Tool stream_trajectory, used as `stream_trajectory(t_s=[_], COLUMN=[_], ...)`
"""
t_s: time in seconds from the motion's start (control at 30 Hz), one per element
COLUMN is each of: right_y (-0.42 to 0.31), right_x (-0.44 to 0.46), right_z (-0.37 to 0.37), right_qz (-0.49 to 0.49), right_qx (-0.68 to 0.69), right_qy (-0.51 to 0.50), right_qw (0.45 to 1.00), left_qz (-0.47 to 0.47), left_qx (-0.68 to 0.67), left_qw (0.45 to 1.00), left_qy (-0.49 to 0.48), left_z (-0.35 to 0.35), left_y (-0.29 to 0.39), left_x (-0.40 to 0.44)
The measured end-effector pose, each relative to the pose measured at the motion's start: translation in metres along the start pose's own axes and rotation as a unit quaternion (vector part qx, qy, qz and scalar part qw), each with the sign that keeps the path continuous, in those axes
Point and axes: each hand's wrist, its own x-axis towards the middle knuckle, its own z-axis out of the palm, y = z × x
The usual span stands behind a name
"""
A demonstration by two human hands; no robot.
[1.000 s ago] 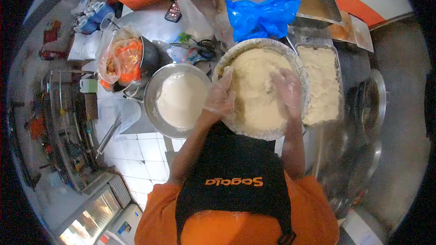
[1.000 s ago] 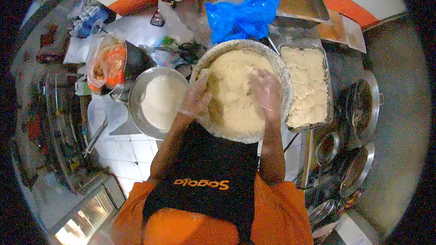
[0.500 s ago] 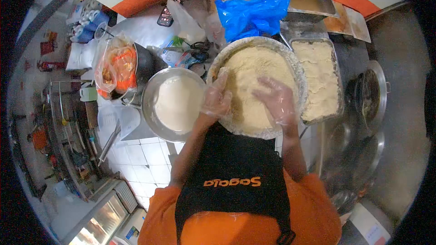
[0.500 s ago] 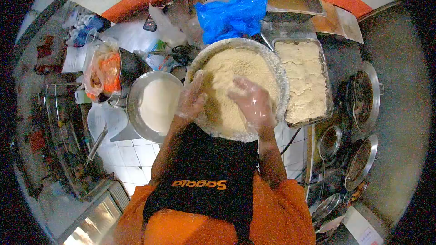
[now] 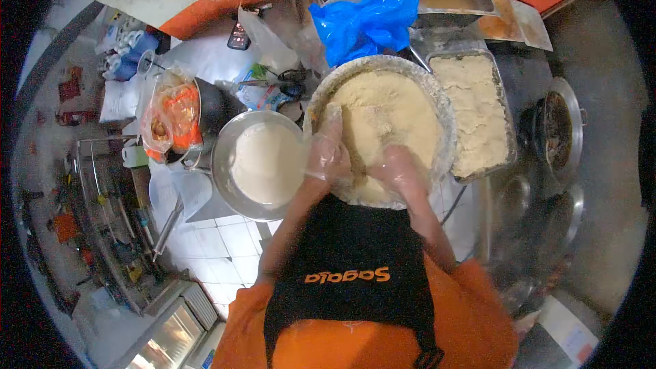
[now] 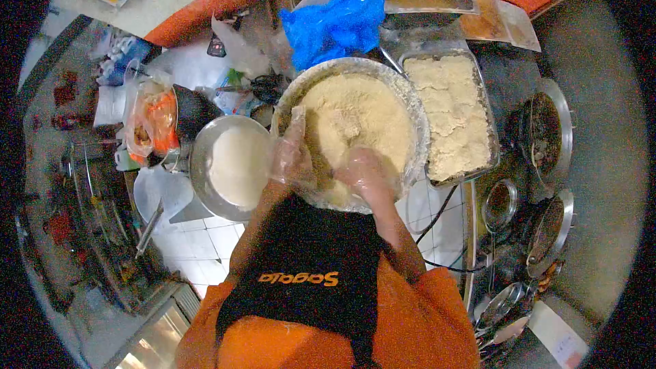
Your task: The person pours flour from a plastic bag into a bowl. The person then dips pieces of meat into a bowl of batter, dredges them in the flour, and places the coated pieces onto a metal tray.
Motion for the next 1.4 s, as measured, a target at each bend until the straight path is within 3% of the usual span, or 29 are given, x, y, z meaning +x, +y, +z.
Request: stream_trajectory(t_s=[0.07,0.1,0.13,0.17,0.2,0.27,0.33,0.37,0.4,0.43,0.47,0.5,0.53,0.57,0.6,0.63,0.67,0.8,0.87,0.93,1.03,1.07,1.1,1.13,1.2,1.23,1.27,1.37,1.4], right_y=[-0.002,-0.022,-0.034,-0.035,-0.034,-0.023,0.008,0.015,0.021,0.025,0.032,0.035,0.035,0.021,-0.001,-0.015,-0.006,-0.002,-0.008,-0.002,0.043,0.063,0.087,0.111,0.171,0.184,0.187,0.195,0.198], right_x=[0.004,0.006,0.004,0.001,-0.002,0.002,0.022,0.025,0.030,0.038,0.039,0.029,0.026,0.030,0.029,0.025,0.031,0.032,0.023,0.023,0.019,0.019,0.020,0.019,0.017,0.003,-0.014,-0.022,-0.015], right_z=[-0.002,-0.023,-0.036,-0.042,-0.046,-0.030,0.019,0.020,0.016,0.006,-0.004,-0.015,-0.030,-0.051,-0.067,-0.071,-0.055,-0.045,-0.054,-0.054,-0.046,-0.041,-0.033,-0.029,-0.038,-0.065,-0.094,-0.133,-0.144], right_qz=[-0.024,0.032,0.088,0.090,0.044,0.002,-0.115,-0.110,-0.199,-0.276,-0.272,-0.156,-0.033,-0.036,-0.037,-0.031,-0.024,0.006,0.016,0.074,-0.022,-0.020,-0.052,-0.084,-0.220,-0.134,-0.028,-0.052,0.019], right_qx=[-0.025,-0.007,0.012,0.014,0.013,0.016,0.220,0.220,-0.021,-0.265,-0.270,-0.043,0.185,0.182,0.028,-0.123,-0.120,0.142,0.255,0.433,0.356,0.354,0.459,0.556,0.442,0.087,-0.281,-0.276,-0.208], right_qy=[0.047,0.006,-0.038,-0.037,0.018,0.079,0.144,0.151,0.151,0.140,0.143,0.097,0.054,0.066,0.043,0.013,0.017,0.089,0.087,0.047,0.135,0.137,0.179,0.217,0.281,0.323,0.318,0.375,0.353], right_qw=[0.998,0.999,0.995,0.995,0.999,0.997,0.958,0.958,0.968,0.913,0.913,0.982,0.981,0.980,0.998,0.992,0.992,0.986,0.963,0.897,0.925,0.925,0.869,0.798,0.823,0.933,0.905,0.883,0.912], left_qz=[-0.124,-0.121,-0.011,0.101,0.104,-0.002,0.056,0.106,0.114,0.099,0.083,0.088,0.138,0.188,0.195,0.120,0.044,0.165,-0.034,0.024,0.063,-0.068,-0.197,-0.196,-0.032,-0.032,-0.023,-0.034,-0.054], left_qx=[-0.389,-0.391,-0.193,0.018,0.019,0.174,0.210,0.241,0.238,0.227,0.214,0.211,0.149,0.087,0.086,-0.025,-0.134,-0.064,-0.020,0.015,-0.026,-0.042,-0.056,-0.058,-0.047,-0.048,-0.020,0.001,-0.006], left_qw=[0.911,0.910,0.981,0.995,0.994,0.954,0.954,0.950,0.950,0.937,0.917,0.915,0.948,0.966,0.966,0.976,0.968,0.975,0.962,0.973,0.992,0.976,0.933,0.933,0.985,0.985,0.988,0.990,0.988], left_qy=[0.066,0.065,0.025,-0.015,-0.018,-0.245,-0.207,-0.168,-0.167,-0.246,-0.326,-0.331,-0.246,-0.151,-0.149,-0.181,-0.209,-0.134,-0.270,-0.229,-0.108,-0.205,-0.296,-0.296,-0.165,-0.165,-0.149,-0.137,-0.145], left_z=[0.030,0.031,0.028,0.026,0.028,0.036,0.043,0.046,0.041,0.031,0.023,0.028,0.040,0.046,0.025,-0.016,-0.040,-0.032,-0.041,-0.048,-0.084,-0.095,-0.098,-0.096,-0.094,-0.093,-0.093,-0.097,-0.098], left_y=[-0.004,-0.003,-0.002,0.000,0.003,0.009,0.008,0.011,0.017,0.021,0.021,0.007,-0.016,-0.031,-0.021,0.001,0.011,-0.044,-0.045,-0.045,0.010,0.018,0.021,0.018,0.004,-0.001,-0.006,-0.014,-0.015], left_x=[0.001,0.001,-0.003,-0.006,-0.007,-0.007,-0.002,-0.001,0.002,0.010,0.011,-0.002,-0.011,-0.010,-0.008,-0.009,-0.012,-0.045,-0.041,-0.041,-0.022,-0.017,-0.015,-0.018,-0.033,-0.037,-0.040,-0.047,-0.048])
